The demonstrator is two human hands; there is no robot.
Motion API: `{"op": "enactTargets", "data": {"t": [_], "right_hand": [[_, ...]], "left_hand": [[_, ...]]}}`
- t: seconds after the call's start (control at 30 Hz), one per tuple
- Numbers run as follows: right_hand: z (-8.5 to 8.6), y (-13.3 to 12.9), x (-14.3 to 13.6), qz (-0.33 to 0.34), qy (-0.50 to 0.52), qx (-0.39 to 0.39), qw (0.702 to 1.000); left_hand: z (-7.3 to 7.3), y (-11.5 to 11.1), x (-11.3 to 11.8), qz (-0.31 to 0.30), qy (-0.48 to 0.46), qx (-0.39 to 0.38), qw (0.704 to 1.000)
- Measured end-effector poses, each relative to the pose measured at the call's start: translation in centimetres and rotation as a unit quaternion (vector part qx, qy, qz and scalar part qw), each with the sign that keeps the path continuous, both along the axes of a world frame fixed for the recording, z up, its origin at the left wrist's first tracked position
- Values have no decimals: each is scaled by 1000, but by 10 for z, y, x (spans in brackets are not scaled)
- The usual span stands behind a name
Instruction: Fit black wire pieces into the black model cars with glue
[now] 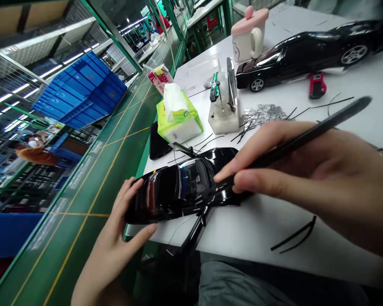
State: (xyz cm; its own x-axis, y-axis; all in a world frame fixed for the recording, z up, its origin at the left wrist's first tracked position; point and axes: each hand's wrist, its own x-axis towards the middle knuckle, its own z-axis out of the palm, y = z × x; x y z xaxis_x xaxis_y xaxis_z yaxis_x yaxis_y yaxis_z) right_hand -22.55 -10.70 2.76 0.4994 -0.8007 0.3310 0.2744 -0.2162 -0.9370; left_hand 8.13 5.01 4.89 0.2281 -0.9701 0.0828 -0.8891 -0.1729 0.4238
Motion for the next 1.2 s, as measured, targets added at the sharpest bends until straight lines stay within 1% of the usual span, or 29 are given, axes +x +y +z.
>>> {"op": "enactTargets", "data": {"t": [0.07,0.17,0.23,0.33,0.53,0.6,0.73,0.8,0.9,1.0,1.03,1.07,1.1,1.13,1.17,1.2], "right_hand": [[-3,-3,-1,-16,-3,1,1000],[-9,-9,-5,-29,-7,11,999],[-12,-12,-7,-29,-9,23,999],[-15,-16,-8,-22,9,45,999],[-17,-20,-7,-21,22,46,998],[-18,-20,-7,-13,20,44,999],[-17,-20,-9,-17,23,49,998],[-17,-20,-9,-17,23,57,998],[-15,-22,-10,-26,37,60,997],[-7,-25,-14,-48,50,51,996],[-4,-27,-17,-53,57,35,996],[0,-29,-21,-56,83,0,995],[3,-31,-25,-58,135,-59,987],[6,-33,-30,-61,208,-134,967],[8,-35,-34,-64,295,-211,930],[9,-36,-39,-67,377,-273,882]], "left_hand": [[0,-3,-20,-20,-56,-56,997],[-7,-14,-42,-85,-78,-153,982],[-13,-23,-49,-119,-85,-211,966],[-21,-32,-53,-146,-97,-273,946],[-30,-30,-55,-159,-117,-332,922],[-33,-29,-57,-168,-135,-357,909],[-38,-29,-58,-183,-168,-397,884],[-41,-30,-59,-178,-164,-404,882],[-45,-29,-59,-162,-134,-407,889],[-49,-28,-58,-154,-101,-411,893],[-50,-28,-58,-153,-92,-412,893],[-52,-28,-57,-152,-84,-414,894],[-53,-29,-57,-152,-77,-415,894],[-55,-29,-57,-151,-72,-417,893],[-56,-30,-57,-150,-68,-419,893],[-57,-30,-57,-148,-66,-423,892]]}}
